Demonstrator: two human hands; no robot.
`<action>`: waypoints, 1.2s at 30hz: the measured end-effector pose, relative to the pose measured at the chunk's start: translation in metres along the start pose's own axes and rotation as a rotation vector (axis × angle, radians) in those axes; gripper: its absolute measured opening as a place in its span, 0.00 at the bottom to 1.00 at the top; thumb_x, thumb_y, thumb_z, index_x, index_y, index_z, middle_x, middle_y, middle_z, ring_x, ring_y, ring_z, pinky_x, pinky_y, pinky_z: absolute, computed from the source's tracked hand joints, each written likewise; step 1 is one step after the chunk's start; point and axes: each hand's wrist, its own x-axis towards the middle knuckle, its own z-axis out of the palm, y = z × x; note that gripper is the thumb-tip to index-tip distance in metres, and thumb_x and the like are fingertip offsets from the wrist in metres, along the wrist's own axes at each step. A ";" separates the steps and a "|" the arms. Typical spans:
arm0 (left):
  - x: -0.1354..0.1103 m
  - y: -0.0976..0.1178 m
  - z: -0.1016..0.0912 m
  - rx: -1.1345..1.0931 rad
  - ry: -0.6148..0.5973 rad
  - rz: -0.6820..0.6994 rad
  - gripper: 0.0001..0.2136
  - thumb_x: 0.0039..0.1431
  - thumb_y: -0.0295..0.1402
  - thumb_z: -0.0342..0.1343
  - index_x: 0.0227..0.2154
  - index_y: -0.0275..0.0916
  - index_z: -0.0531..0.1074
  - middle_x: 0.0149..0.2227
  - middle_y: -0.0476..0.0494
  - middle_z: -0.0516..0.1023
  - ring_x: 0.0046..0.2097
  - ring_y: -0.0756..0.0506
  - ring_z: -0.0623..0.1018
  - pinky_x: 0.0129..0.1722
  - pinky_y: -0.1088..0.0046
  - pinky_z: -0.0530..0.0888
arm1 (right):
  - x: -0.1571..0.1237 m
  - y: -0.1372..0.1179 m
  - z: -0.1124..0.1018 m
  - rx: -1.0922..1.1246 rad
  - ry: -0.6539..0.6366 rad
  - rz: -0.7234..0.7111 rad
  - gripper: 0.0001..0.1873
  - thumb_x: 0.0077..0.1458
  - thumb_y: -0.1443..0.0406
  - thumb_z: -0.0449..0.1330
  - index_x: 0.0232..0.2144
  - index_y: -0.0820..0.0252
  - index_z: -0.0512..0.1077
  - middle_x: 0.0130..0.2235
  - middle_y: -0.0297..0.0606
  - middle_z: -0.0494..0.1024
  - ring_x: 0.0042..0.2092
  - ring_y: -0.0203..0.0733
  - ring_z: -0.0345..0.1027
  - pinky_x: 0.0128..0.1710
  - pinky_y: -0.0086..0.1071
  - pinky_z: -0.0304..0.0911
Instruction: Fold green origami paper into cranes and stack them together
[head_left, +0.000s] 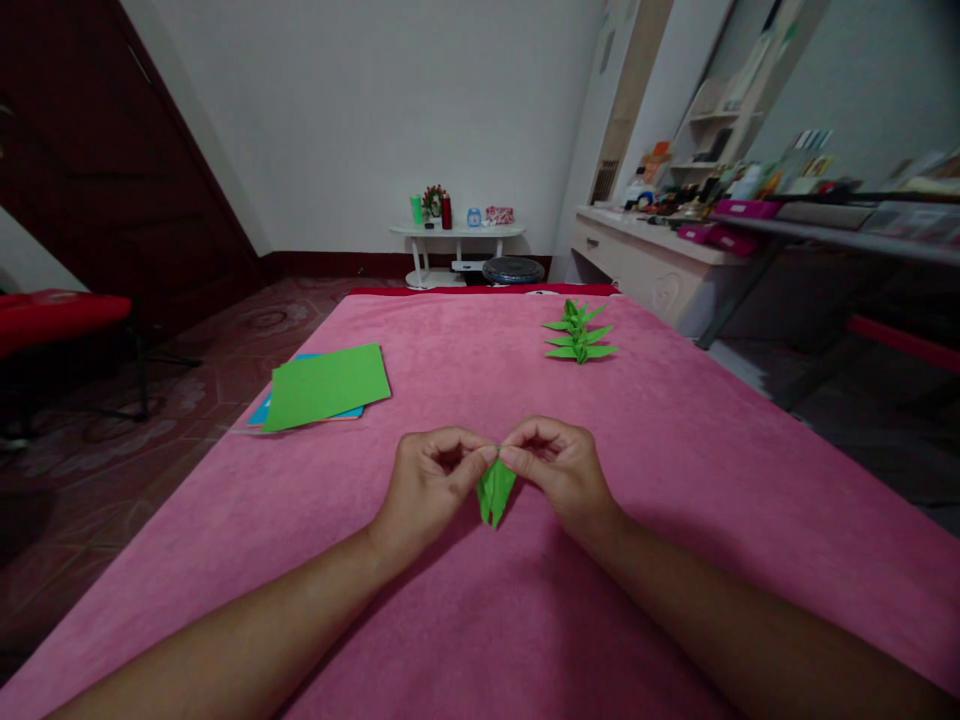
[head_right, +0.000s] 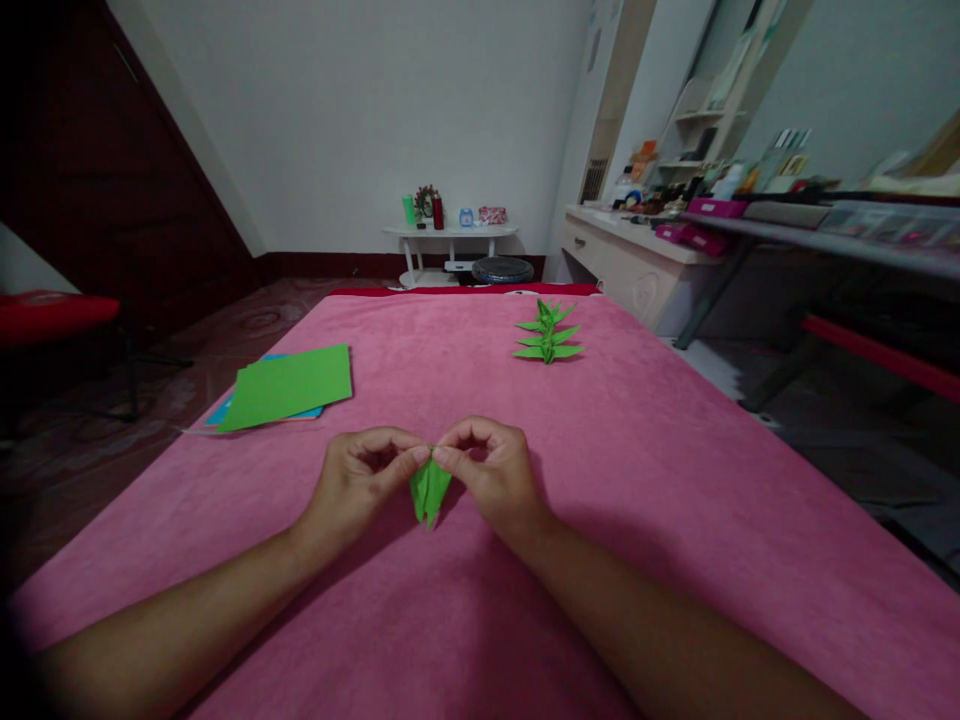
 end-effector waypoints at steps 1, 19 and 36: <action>0.000 -0.001 0.000 -0.005 0.002 -0.002 0.08 0.52 0.34 0.59 0.22 0.34 0.76 0.22 0.46 0.76 0.24 0.51 0.72 0.25 0.77 0.67 | -0.001 -0.001 0.001 0.015 0.000 0.012 0.09 0.44 0.62 0.67 0.22 0.61 0.73 0.22 0.32 0.71 0.24 0.34 0.63 0.25 0.29 0.60; 0.016 -0.016 0.000 -0.172 -0.201 -0.202 0.14 0.48 0.40 0.62 0.29 0.31 0.75 0.23 0.46 0.75 0.23 0.52 0.69 0.24 0.77 0.64 | 0.009 0.014 -0.003 0.154 0.197 0.165 0.11 0.40 0.62 0.69 0.20 0.62 0.72 0.17 0.30 0.70 0.20 0.31 0.60 0.21 0.26 0.58; 0.019 -0.017 -0.001 -0.465 0.022 -0.129 0.15 0.43 0.35 0.66 0.34 0.34 0.75 0.29 0.45 0.78 0.28 0.50 0.74 0.31 0.75 0.70 | 0.006 0.008 0.002 0.211 0.008 0.333 0.16 0.40 0.60 0.69 0.25 0.61 0.66 0.21 0.31 0.76 0.22 0.33 0.70 0.23 0.24 0.66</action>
